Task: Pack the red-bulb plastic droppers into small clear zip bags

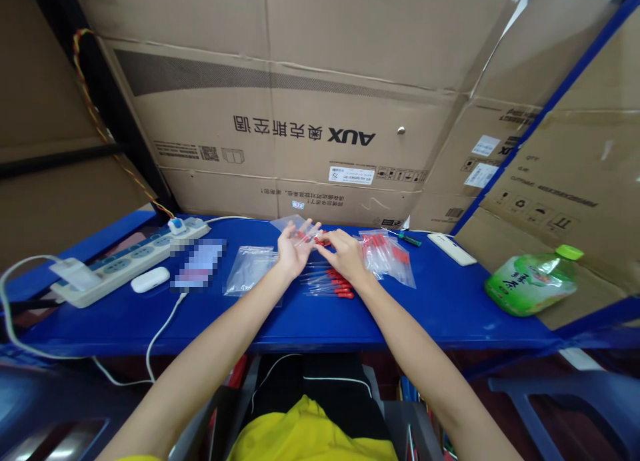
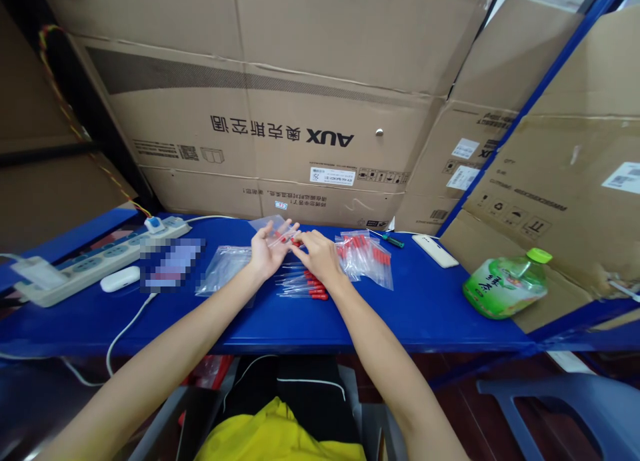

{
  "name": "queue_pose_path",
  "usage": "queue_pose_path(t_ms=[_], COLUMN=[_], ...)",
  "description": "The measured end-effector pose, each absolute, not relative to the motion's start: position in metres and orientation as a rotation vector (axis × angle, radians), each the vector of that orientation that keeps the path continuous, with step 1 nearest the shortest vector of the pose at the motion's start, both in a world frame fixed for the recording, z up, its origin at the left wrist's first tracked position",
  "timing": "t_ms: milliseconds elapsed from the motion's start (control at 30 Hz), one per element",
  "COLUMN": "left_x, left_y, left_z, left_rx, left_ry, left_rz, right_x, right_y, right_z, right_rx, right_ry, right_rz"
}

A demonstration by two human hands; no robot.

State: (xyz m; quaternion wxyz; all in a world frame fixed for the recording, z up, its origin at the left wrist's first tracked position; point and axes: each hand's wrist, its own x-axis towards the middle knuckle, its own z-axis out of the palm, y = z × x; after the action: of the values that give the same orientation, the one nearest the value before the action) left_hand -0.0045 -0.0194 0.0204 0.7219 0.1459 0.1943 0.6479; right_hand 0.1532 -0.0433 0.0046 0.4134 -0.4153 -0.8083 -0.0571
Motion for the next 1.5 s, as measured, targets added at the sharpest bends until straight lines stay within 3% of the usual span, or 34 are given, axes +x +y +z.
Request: queue_pose_path(t_ms=[1033,1500], left_x=[0.001,-0.020], left_y=[-0.022,-0.004], left_z=[0.019,0.024], left_rx=[0.392,0.255], left_ry=[0.465,0.546], left_rz=[1.291,1.439], right_x=[0.160,0.215], right_y=[-0.036,-0.029], right_z=[0.008,0.008], right_rx=[-1.275,-1.314], right_ry=[-1.834,-2.396], right_rz=[0.046,0.346])
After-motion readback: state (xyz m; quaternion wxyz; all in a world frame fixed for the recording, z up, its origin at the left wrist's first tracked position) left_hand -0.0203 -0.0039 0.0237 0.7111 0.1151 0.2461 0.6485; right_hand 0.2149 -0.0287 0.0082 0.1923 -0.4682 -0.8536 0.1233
